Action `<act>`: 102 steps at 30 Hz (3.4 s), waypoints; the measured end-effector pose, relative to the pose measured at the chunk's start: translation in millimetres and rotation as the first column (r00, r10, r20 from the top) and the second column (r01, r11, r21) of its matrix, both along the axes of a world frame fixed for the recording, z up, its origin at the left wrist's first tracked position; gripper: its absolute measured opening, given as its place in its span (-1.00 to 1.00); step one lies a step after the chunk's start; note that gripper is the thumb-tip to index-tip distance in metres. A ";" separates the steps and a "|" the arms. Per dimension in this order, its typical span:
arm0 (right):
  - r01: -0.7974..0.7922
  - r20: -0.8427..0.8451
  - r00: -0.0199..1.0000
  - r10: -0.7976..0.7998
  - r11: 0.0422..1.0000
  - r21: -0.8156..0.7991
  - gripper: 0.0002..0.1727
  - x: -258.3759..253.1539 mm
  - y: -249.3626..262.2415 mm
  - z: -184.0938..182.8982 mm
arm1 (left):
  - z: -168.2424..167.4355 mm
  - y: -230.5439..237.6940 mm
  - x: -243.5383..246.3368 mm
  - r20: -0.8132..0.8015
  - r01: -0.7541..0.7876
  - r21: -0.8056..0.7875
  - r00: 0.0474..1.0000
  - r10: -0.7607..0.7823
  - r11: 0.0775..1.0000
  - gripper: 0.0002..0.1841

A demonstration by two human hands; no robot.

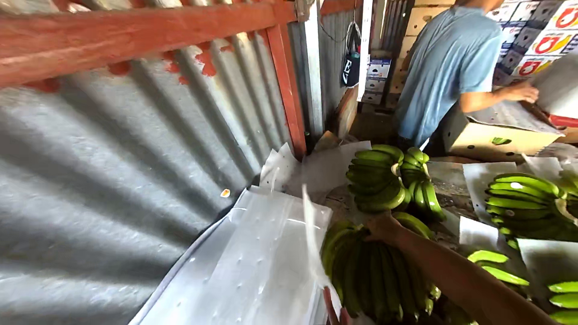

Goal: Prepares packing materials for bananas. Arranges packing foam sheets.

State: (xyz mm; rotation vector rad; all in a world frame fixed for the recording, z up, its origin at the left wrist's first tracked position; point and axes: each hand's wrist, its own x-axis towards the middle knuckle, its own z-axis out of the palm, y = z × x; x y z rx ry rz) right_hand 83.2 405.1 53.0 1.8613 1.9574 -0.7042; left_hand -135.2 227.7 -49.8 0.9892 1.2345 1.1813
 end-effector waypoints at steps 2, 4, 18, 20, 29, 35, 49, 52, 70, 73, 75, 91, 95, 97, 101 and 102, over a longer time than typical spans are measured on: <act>0.059 0.013 0.998 -0.059 0.998 -0.021 -0.27 -7.9 -1.4 5.1 | 6.0 20.8 -6.8 -0.005 -0.005 0.050 1.000 0.005 0.999 -0.29; 0.132 0.016 0.991 -0.132 0.991 -0.028 -0.28 -13.3 -9.0 13.9 | 12.1 38.5 -13.1 -0.043 -0.015 0.063 0.999 0.018 0.998 -0.33; 0.812 -0.266 0.567 -0.780 0.584 0.019 -0.21 -21.4 -195.8 1.3 | 136.3 73.7 -38.5 -0.672 0.565 0.255 0.687 -0.276 0.785 -0.56; 0.889 -0.352 0.408 -0.842 0.455 -0.059 -0.24 -27.4 -203.8 -23.1 | 176.3 107.9 -20.3 -0.868 0.693 -0.059 0.320 -0.379 0.719 -0.52; 0.990 -0.636 0.043 -0.771 0.119 -0.077 -0.36 -35.9 -214.4 -67.7 | 121.7 220.5 45.1 -0.362 0.846 -0.268 0.354 -0.862 0.460 -0.18; 0.984 -0.706 0.006 -0.708 0.131 -0.123 -0.35 -38.0 -230.0 -91.9 | 89.1 202.3 77.9 -0.189 0.748 -0.137 0.624 -0.758 0.649 -0.60; 0.975 -0.614 0.073 -0.786 0.185 -0.121 -0.31 -31.6 -230.1 -86.5 | 68.4 164.8 58.0 0.067 0.652 -0.486 0.691 -0.720 0.581 -0.48; 0.969 -0.623 0.066 -0.779 0.200 -0.148 -0.31 -31.5 -228.6 -78.6 | 76.4 141.6 42.2 -0.161 0.494 -0.552 0.728 -0.667 0.672 -0.58; 0.981 -0.753 0.049 -0.657 0.173 -0.087 -0.32 -22.1 -230.3 -100.6 | 76.9 94.6 29.7 0.072 0.459 -0.666 0.824 -0.562 0.588 -0.23; 0.982 -0.778 0.031 -0.628 0.165 -0.094 -0.36 -20.0 -229.7 -98.2 | 92.6 82.8 13.4 0.260 0.568 -0.544 0.814 -0.519 0.618 -0.13; 0.981 -0.779 0.018 -0.626 0.161 -0.108 -0.31 -20.4 -228.7 -98.8 | 92.8 70.2 -6.3 0.447 0.654 -0.374 0.748 -0.491 0.657 -0.05; 0.969 -0.723 -0.032 -0.690 0.155 -0.191 -0.26 -21.6 -226.4 -91.1 | 65.1 -60.7 29.9 0.039 0.089 -0.546 0.996 -0.081 0.833 -0.55; 0.923 -0.831 0.199 -0.520 0.383 -0.019 -0.12 -37.2 -252.3 -54.1 | 104.0 -60.6 -21.4 -0.311 0.173 0.077 0.940 -0.141 0.982 -0.40; 0.836 -0.806 0.526 -0.272 0.338 0.432 -0.20 -34.3 -264.3 -49.5 | 131.2 -25.6 -9.8 -0.634 0.348 0.438 0.773 0.010 0.829 -0.40; 0.764 -0.568 0.643 -0.514 0.378 0.523 -0.16 16.2 -246.5 -37.2 | 152.7 31.3 107.0 -0.915 0.659 -0.345 -0.080 -0.394 0.668 -0.13; 0.810 -0.516 0.584 -0.626 0.406 0.424 -0.09 27.5 -241.1 -42.5 | 136.3 37.0 137.3 -0.846 0.626 -0.508 -0.234 -0.479 0.592 -0.01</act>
